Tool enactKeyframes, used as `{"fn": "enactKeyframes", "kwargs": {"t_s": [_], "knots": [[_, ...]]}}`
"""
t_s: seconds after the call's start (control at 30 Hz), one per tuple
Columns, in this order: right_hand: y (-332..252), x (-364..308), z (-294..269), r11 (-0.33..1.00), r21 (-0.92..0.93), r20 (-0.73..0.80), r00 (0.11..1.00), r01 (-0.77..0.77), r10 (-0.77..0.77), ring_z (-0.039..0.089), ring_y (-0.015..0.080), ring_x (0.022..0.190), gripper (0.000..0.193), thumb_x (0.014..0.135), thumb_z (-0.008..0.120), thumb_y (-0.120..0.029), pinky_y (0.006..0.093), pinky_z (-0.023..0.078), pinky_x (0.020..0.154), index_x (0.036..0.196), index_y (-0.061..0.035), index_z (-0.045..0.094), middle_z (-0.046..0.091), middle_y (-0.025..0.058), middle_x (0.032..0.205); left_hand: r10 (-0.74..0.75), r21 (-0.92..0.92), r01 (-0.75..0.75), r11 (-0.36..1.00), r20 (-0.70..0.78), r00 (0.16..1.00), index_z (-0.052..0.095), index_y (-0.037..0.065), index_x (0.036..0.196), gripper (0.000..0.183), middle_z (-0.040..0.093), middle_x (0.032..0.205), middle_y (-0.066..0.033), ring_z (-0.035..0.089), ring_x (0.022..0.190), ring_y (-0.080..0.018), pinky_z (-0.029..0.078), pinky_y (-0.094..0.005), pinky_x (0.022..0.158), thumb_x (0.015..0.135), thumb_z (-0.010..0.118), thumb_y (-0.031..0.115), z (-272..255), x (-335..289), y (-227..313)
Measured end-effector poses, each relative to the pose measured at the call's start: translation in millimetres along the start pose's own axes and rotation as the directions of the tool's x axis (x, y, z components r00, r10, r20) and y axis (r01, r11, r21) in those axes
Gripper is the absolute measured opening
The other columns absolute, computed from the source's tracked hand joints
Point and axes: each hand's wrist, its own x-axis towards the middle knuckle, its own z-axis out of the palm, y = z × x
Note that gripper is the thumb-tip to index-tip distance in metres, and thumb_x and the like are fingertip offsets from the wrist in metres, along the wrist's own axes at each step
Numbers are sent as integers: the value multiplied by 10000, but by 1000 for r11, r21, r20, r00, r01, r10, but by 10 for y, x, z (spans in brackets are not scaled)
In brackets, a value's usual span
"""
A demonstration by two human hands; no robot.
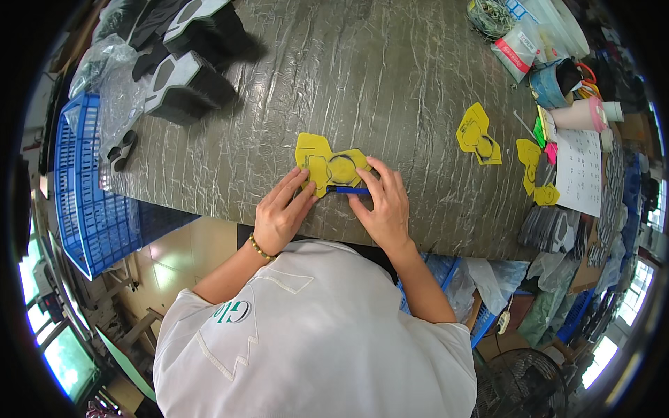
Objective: The person handles foam pieces on a table, aligns a yellow stencil over them, and traces markings onto each piece using a pen.
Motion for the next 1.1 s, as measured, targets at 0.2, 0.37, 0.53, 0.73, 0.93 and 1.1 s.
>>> {"fn": "enactKeyframes", "kwargs": {"t_s": [0.2,0.37,0.53,0.73,0.93,1.1], "knots": [[-14,12,-20,1000,18,-3,1000,-7,7,569,289,999,462,704,781,-106,391,491,859,1140,-41,643,553,77,1302,-1,4,1,1000,-3,1000,708,34,1037,280,662,1188,-129,644,1128,-308,579,-366,823,765,775,54,7,-5,8],[-11,20,-25,999,38,-3,1000,-11,12,569,293,1012,440,724,783,-108,392,490,864,1135,-48,638,549,77,1301,-7,-5,7,1000,6,1000,707,26,1042,285,656,1199,-131,637,1138,-312,577,-372,841,763,766,35,-6,-1,19],[-15,15,-20,999,38,-6,1000,-22,22,569,300,1033,428,722,778,-93,393,491,875,1123,-44,637,557,86,1298,7,7,-7,1000,-1,1000,711,11,1034,271,669,1184,-121,635,1144,-305,578,-370,854,766,756,16,16,-8,25],[-23,13,-4,999,34,-24,999,-21,22,568,305,1031,440,702,771,-78,398,488,880,1118,-47,631,559,86,1297,24,15,-24,1000,2,1000,714,13,1037,262,679,1167,-120,637,1142,-302,579,-368,849,778,750,19,20,-12,18],[-38,7,2,999,37,-22,999,-39,40,567,307,1027,423,708,762,-82,400,485,879,1109,-44,634,565,83,1289,20,-26,-20,999,35,999,693,35,1084,327,640,1229,-115,619,1161,-312,557,-382,901,762,752,27,-22,-26,-11],[-39,7,2,999,30,-26,999,-33,34,563,302,1039,414,719,762,-100,400,486,882,1109,-39,636,557,81,1303,-4,2,4,1000,62,998,686,90,1149,375,594,1272,-126,602,1160,-331,519,-436,972,781,758,89,-95,-17,-15]]}}
